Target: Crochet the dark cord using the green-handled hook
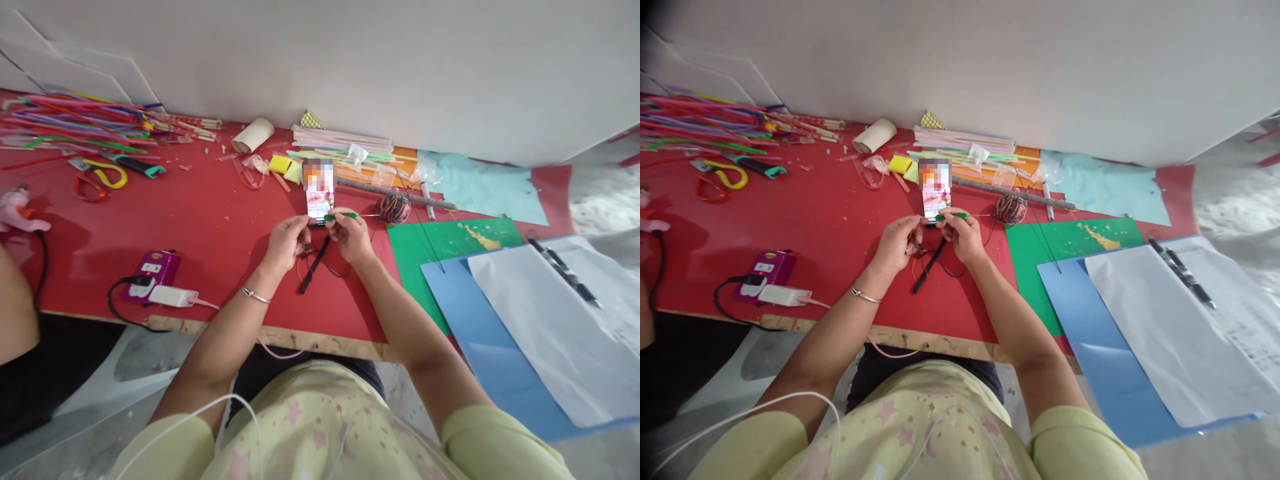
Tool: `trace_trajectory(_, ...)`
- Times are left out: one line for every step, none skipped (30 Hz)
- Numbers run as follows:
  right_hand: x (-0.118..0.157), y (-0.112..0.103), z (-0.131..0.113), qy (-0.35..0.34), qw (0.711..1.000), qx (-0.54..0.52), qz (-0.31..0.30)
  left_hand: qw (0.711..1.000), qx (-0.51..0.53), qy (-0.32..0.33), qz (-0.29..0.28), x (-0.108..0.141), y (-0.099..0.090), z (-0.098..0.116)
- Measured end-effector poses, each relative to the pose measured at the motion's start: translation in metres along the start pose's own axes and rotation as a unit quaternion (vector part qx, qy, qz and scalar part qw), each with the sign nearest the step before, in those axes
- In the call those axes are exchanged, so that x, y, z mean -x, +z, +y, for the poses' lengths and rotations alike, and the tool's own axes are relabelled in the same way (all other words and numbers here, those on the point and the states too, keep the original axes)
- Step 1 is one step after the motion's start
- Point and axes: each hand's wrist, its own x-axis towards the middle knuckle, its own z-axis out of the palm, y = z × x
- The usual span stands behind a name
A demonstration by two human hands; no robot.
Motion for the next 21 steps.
trace_trajectory(-0.0004, -0.0004, -0.0002, 0.009, 1.000, -0.012, 0.002, 1.000, 0.000, 0.004, -0.007, 0.0004, 0.0001, 0.0009)
trace_trajectory(-0.0007, -0.0008, -0.0003, 0.019, 1.000, -0.023, 0.002, 1.000, 0.003, 0.007, -0.014, 0.0007, -0.0001, 0.0016)
trace_trajectory(-0.0010, -0.0013, -0.0004, 0.029, 0.999, -0.033, 0.002, 1.000, 0.009, 0.009, -0.024, 0.0008, -0.0005, 0.0021)
trace_trajectory(-0.0012, -0.0017, -0.0006, 0.040, 0.998, -0.043, 0.003, 0.999, 0.018, 0.009, -0.034, 0.0008, -0.0009, 0.0023)
trace_trajectory(-0.0014, -0.0020, -0.0010, 0.051, 0.997, -0.051, 0.004, 0.999, 0.027, 0.008, -0.045, 0.0006, -0.0015, 0.0021)
trace_trajectory(-0.0016, -0.0023, -0.0016, 0.060, 0.996, -0.058, 0.006, 0.998, 0.034, 0.007, -0.056, 0.0004, -0.0020, 0.0015)
trace_trajectory(-0.0017, -0.0024, -0.0023, 0.069, 0.995, -0.065, 0.009, 0.997, 0.038, 0.005, -0.064, 0.0001, -0.0024, 0.0005)
trace_trajectory(-0.0018, -0.0024, -0.0032, 0.075, 0.995, -0.070, 0.011, 0.997, 0.038, 0.003, -0.070, -0.0001, -0.0027, -0.0006)
trace_trajectory(-0.0018, -0.0024, -0.0041, 0.081, 0.994, -0.075, 0.012, 0.997, 0.036, 0.002, -0.074, -0.0003, -0.0028, -0.0017)
trace_trajectory(-0.0018, -0.0023, -0.0048, 0.086, 0.993, -0.079, 0.011, 0.997, 0.031, 0.001, -0.076, -0.0005, -0.0027, -0.0027)
trace_trajectory(-0.0019, -0.0023, -0.0053, 0.090, 0.993, -0.082, 0.009, 0.997, 0.026, 0.000, -0.077, -0.0005, -0.0025, -0.0034)
trace_trajectory(-0.0020, -0.0022, -0.0055, 0.093, 0.992, -0.086, 0.005, 0.997, 0.021, 0.001, -0.076, -0.0003, -0.0022, -0.0038)
trace_trajectory(-0.0021, -0.0022, -0.0054, 0.097, 0.991, -0.091, -0.001, 0.997, 0.018, 0.003, -0.073, -0.0002, -0.0019, -0.0039)
trace_trajectory(-0.0022, -0.0022, -0.0050, 0.100, 0.990, -0.095, -0.007, 0.997, 0.015, 0.007, -0.070, 0.0001, -0.0015, -0.0037)
trace_trajectory(-0.0025, -0.0022, -0.0044, 0.103, 0.990, -0.100, -0.011, 0.998, 0.013, 0.013, -0.066, 0.0004, -0.0011, -0.0033)
trace_trajectory(-0.0027, -0.0022, -0.0039, 0.106, 0.989, -0.104, -0.013, 0.998, 0.013, 0.019, -0.064, 0.0006, -0.0008, -0.0027)
trace_trajectory(-0.0030, -0.0023, -0.0033, 0.107, 0.988, -0.108, -0.013, 0.998, 0.013, 0.024, -0.062, 0.0008, -0.0004, -0.0021)
trace_trajectory(-0.0034, -0.0025, -0.0030, 0.109, 0.988, -0.111, -0.013, 0.998, 0.013, 0.029, -0.060, 0.0009, -0.0001, -0.0015)
trace_trajectory(-0.0038, -0.0027, -0.0028, 0.110, 0.987, -0.113, -0.012, 0.998, 0.013, 0.031, -0.056, 0.0009, 0.0003, -0.0011)
trace_trajectory(-0.0042, -0.0030, -0.0028, 0.111, 0.987, -0.115, -0.012, 0.998, 0.012, 0.031, -0.050, 0.0007, 0.0006, -0.0009)
trace_trajectory(-0.0047, -0.0034, -0.0028, 0.112, 0.987, -0.116, -0.012, 0.999, 0.010, 0.030, -0.041, 0.0004, 0.0008, -0.0008)
